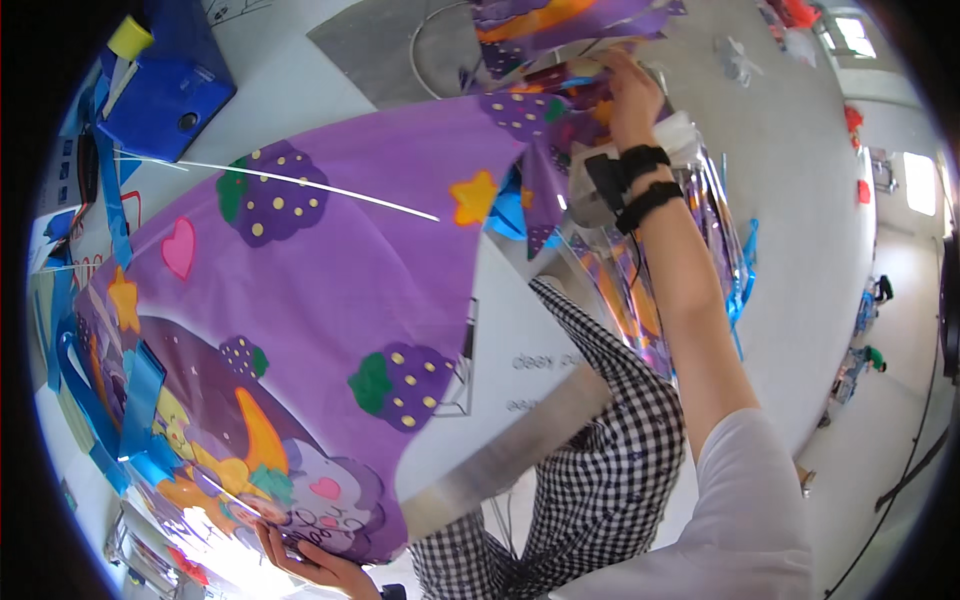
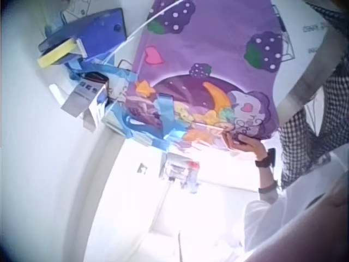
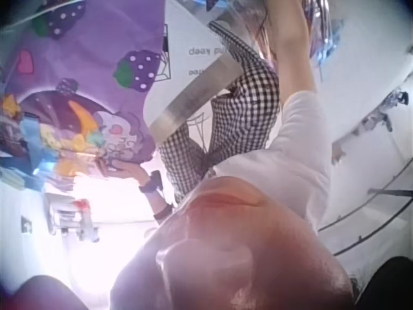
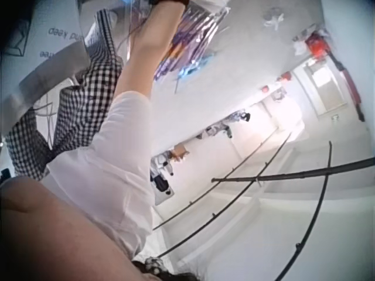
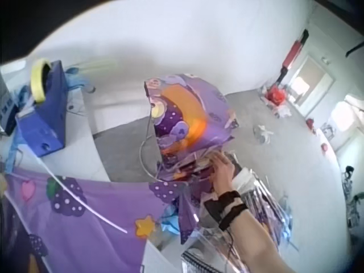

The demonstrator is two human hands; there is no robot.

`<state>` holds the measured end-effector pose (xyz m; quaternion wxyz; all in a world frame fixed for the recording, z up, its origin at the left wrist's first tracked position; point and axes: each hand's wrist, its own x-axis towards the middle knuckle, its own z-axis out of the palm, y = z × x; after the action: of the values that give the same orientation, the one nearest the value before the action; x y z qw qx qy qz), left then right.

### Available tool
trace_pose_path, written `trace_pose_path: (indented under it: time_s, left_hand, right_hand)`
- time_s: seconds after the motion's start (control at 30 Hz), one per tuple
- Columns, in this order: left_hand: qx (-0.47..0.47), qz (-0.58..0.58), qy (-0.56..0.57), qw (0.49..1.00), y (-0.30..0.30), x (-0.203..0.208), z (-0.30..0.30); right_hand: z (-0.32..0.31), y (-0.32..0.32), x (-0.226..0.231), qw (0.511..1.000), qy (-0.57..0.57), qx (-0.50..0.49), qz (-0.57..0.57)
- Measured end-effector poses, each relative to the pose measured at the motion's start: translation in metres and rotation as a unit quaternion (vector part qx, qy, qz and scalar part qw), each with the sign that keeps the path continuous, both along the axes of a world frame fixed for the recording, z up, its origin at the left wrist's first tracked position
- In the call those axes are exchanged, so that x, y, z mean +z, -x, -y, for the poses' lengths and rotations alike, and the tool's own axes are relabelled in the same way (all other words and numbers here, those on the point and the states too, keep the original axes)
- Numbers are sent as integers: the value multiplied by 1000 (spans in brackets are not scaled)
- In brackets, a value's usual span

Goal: Assembling a purple kite by attaching plastic supports and blue ribbons using adhesive tape.

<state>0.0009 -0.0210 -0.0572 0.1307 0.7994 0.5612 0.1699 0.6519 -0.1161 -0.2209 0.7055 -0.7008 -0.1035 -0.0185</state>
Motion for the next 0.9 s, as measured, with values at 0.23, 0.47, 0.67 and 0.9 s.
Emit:
trace_pose_path:
  time_s: [0.23, 0.47, 0.67, 0.9]
  left_hand:
    - [-37, 48, -25, 998, -3, -8, -4]
    - [-60, 74, -39, 995, -3, -17, 0]
    - [-62, 15, -81, 995, -4, -6, 2]
    - [-87, 81, -75, 990, -31, -1, 10]
  right_hand:
    - [182, -10, 48, 957, 64, -277, 56]
    - [221, 47, -69, 891, 277, -358, -27]
    - [203, 46, -111, 912, 401, -36, -85]
    - [278, 2, -53, 777, 614, 58, 129]
